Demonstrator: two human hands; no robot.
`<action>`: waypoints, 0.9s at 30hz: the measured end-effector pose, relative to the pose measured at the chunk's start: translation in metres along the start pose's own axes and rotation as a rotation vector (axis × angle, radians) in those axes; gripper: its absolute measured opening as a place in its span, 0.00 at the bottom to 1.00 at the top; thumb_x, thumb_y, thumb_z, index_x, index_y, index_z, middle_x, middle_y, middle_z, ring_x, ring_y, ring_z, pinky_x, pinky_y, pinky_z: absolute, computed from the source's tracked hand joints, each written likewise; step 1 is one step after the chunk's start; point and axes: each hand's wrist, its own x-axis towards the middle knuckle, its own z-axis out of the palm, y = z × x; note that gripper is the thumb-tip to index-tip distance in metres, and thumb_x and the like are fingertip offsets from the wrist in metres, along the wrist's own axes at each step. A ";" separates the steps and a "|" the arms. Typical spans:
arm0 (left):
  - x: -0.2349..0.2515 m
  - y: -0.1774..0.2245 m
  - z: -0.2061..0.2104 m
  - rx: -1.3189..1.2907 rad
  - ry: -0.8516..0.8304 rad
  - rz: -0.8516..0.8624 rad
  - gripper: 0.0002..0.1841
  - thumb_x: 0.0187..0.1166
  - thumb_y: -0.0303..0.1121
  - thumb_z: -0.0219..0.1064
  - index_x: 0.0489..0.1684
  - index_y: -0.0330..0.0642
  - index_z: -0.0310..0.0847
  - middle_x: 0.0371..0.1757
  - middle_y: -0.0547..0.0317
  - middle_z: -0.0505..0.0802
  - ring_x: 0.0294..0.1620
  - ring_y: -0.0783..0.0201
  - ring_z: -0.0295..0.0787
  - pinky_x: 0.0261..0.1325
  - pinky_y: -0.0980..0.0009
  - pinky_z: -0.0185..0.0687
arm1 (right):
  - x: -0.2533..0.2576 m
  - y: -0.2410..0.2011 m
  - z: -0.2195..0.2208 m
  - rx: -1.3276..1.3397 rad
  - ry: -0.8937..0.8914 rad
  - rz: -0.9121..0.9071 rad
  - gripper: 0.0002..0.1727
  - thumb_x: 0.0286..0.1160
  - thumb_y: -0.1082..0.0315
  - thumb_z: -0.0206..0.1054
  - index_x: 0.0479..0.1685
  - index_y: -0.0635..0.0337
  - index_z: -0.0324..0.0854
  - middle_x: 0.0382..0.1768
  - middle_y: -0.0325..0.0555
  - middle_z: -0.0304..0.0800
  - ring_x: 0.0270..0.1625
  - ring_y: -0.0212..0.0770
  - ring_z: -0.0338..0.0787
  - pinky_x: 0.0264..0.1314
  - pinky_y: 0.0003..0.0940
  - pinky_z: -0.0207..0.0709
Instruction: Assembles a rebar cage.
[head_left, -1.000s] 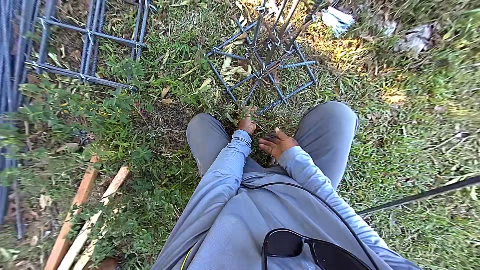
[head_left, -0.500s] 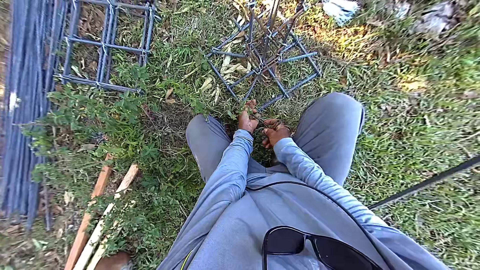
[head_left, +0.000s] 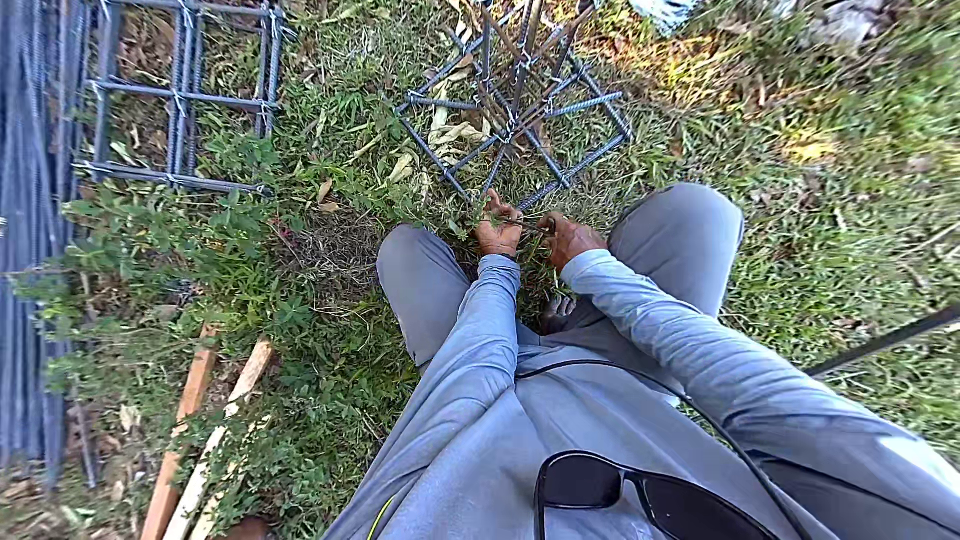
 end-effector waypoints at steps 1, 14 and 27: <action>0.001 0.000 -0.001 0.004 0.003 0.001 0.22 0.91 0.54 0.38 0.56 0.54 0.76 0.31 0.65 0.85 0.24 0.69 0.80 0.31 0.72 0.81 | 0.000 0.002 0.001 -0.005 0.007 -0.027 0.25 0.81 0.71 0.65 0.77 0.46 0.75 0.63 0.67 0.88 0.64 0.75 0.88 0.59 0.79 0.77; 0.012 -0.005 -0.008 -0.076 -0.070 0.030 0.22 0.90 0.49 0.42 0.33 0.52 0.79 0.25 0.64 0.86 0.26 0.65 0.84 0.38 0.69 0.83 | 0.002 -0.001 0.002 -0.065 0.080 -0.172 0.34 0.75 0.81 0.64 0.80 0.40 0.76 0.74 0.70 0.77 0.54 0.76 0.90 0.51 0.75 0.82; 0.014 -0.002 -0.015 -0.176 -0.189 -0.049 0.19 0.90 0.51 0.43 0.40 0.54 0.77 0.28 0.65 0.86 0.27 0.68 0.84 0.34 0.75 0.82 | 0.007 -0.016 0.021 2.101 -0.069 0.334 0.33 0.94 0.42 0.45 0.73 0.66 0.65 0.56 0.59 0.90 0.52 0.53 0.95 0.56 0.47 0.91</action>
